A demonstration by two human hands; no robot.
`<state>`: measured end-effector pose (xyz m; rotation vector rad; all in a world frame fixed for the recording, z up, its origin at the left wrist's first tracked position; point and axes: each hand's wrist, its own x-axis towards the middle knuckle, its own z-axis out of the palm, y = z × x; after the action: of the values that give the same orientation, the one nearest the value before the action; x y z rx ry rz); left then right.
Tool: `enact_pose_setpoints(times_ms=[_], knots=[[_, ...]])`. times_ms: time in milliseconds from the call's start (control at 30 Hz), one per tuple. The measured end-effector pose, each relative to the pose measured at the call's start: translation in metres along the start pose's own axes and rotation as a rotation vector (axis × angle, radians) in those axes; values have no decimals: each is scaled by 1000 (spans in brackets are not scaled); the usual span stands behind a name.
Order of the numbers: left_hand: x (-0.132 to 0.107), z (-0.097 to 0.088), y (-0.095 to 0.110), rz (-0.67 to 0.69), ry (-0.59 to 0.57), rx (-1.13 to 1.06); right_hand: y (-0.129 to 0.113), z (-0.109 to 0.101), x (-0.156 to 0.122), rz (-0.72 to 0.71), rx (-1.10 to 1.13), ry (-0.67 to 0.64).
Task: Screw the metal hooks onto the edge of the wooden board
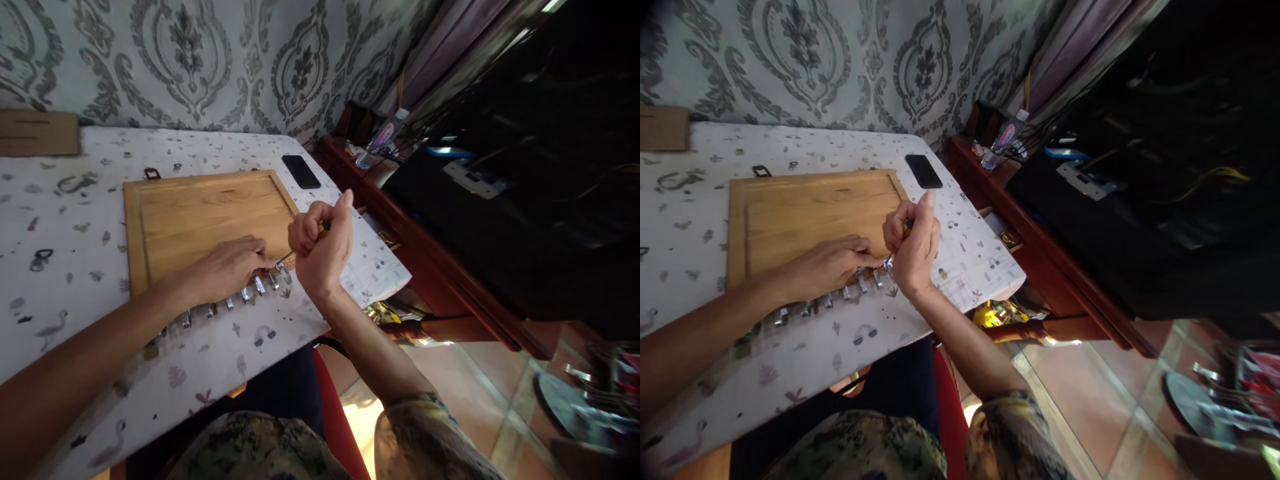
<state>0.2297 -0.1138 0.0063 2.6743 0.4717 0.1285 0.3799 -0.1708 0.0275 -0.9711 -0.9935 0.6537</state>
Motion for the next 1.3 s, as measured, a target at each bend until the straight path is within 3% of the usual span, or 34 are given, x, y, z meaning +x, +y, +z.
enact_pose_setpoints(times_ms=[67,167,433,700,800,933,1167,1300], knots=[[1,0,0,-6,-8,5,0,0,-2,-28,-27,39],[1,0,0,-6,-5,-4,-1,-5,2,19,-61,-4],[0,5,-4,19,52,-20,-7,-25,17,25,58,-340],[0,11,-9,36,74,-30,-4,-19,34,149,89,-517],[0,8,-7,35,59,-29,-3,-16,32,122,96,-481],[-1,4,-4,18,50,-13,-4,-10,23,88,76,-339],[0,0,-1,4,8,21,-5,7,0,-78,10,72],[1,-2,1,-12,-13,10,-5,3,2,-25,59,-14]])
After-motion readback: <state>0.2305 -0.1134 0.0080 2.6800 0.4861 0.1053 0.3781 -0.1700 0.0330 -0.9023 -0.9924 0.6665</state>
